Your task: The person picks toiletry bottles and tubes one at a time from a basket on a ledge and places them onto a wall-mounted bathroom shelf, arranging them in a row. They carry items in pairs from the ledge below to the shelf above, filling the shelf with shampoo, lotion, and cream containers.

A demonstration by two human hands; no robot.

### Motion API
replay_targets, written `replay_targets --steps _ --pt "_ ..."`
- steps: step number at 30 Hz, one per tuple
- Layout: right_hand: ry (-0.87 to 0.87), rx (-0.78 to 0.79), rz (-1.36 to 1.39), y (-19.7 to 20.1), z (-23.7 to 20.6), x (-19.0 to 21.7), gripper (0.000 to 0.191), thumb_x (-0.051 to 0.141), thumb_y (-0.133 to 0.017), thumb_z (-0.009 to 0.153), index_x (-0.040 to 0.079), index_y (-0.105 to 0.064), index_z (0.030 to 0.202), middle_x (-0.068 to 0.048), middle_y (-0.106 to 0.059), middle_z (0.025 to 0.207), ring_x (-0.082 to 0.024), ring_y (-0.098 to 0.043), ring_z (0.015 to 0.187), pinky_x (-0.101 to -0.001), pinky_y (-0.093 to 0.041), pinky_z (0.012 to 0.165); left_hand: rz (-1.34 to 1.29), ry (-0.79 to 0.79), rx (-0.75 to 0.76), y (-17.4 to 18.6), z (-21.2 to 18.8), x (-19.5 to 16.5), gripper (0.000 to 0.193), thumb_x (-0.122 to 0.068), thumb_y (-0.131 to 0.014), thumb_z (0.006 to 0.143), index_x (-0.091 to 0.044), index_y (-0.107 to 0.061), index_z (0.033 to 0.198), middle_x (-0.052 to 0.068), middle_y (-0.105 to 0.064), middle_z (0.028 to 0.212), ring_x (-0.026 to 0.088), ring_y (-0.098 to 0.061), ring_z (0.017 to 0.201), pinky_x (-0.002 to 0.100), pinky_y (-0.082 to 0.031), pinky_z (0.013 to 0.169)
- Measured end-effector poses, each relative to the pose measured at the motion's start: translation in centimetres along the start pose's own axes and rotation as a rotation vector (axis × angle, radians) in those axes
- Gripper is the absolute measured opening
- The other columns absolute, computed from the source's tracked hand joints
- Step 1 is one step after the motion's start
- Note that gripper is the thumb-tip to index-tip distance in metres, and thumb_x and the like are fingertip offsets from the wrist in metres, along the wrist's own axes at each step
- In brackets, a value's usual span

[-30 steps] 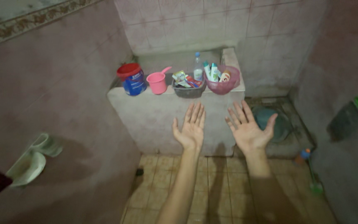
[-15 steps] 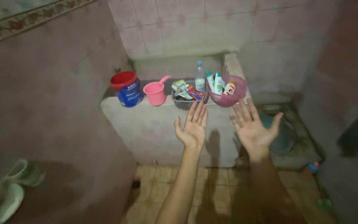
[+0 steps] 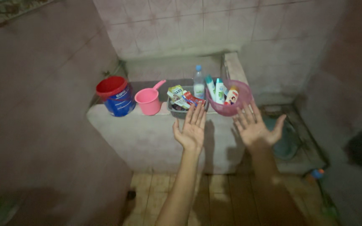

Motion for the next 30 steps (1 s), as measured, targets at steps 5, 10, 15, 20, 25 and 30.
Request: replay_targets --steps 5,10,15,20,25,30 --pt "-0.011 0.098 -0.011 3.4 8.9 -0.1 0.124 0.091 -0.053 0.074 0.007 -0.029 0.162 -0.012 -0.027 0.172 -0.031 -0.024 0.159 -0.0501 -0.018 0.129 -0.015 -0.027 -0.031 4.1 8.4 1.8 0.087 -0.057 -0.042 0.097 0.012 -0.038 0.151 0.034 -0.037 0.159 0.041 -0.036 0.150 0.048 -0.025 0.127" --pt "-0.060 0.050 0.059 7.4 18.6 -0.1 0.121 0.089 -0.051 0.075 0.008 -0.027 0.162 -0.012 -0.027 0.172 -0.033 -0.024 0.159 -0.0518 -0.017 0.129 0.046 -0.074 -0.039 7.4 16.9 4.0 0.088 -0.057 -0.042 0.096 0.011 -0.038 0.151 0.033 -0.038 0.158 0.041 -0.036 0.150 0.051 -0.025 0.127" --pt "-0.148 0.201 0.281 11.1 28.2 0.2 0.119 0.088 -0.048 0.083 0.005 -0.024 0.165 -0.015 -0.024 0.174 -0.035 -0.020 0.162 -0.0535 -0.015 0.130 0.071 -0.103 -0.061 11.2 25.3 6.0 0.087 -0.056 -0.042 0.097 0.012 -0.038 0.151 0.033 -0.039 0.158 0.042 -0.037 0.150 0.050 -0.024 0.126" --pt "-0.148 0.041 0.114 17.0 36.3 -0.4 0.120 0.088 -0.050 0.077 0.008 -0.028 0.163 -0.015 -0.025 0.172 -0.038 -0.019 0.161 -0.0538 -0.018 0.129 0.186 -0.083 -0.095 15.7 31.5 8.4 0.082 -0.052 -0.043 0.097 0.010 -0.040 0.150 0.031 -0.042 0.156 0.040 -0.040 0.148 0.048 -0.028 0.126" --pt "-0.115 0.204 0.132 21.8 43.7 -1.4 0.110 0.082 -0.047 0.085 0.006 -0.028 0.162 -0.016 -0.025 0.172 -0.040 -0.018 0.159 -0.0560 -0.015 0.126 0.368 -0.041 -0.163 20.5 39.1 11.2 0.072 -0.043 -0.044 0.100 0.011 -0.046 0.146 0.031 -0.054 0.147 0.039 -0.051 0.141 0.046 -0.037 0.122" --pt "-0.175 0.098 0.075 29.0 47.9 -4.5 0.074 0.059 -0.053 0.098 0.005 -0.048 0.148 -0.020 -0.052 0.150 -0.038 -0.050 0.136 -0.0561 -0.037 0.116 0.707 0.139 -0.269 25.8 41.8 12.8 0.052 -0.030 -0.050 0.101 0.006 -0.056 0.139 0.024 -0.067 0.129 0.030 -0.067 0.112 0.040 -0.053 0.102"
Point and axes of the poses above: each hand's wrist, its own z-axis towards the middle knuckle, its own y-axis out of the back of the hand, x = y × z, the point moved 6 cm from there along z, towards the middle knuckle
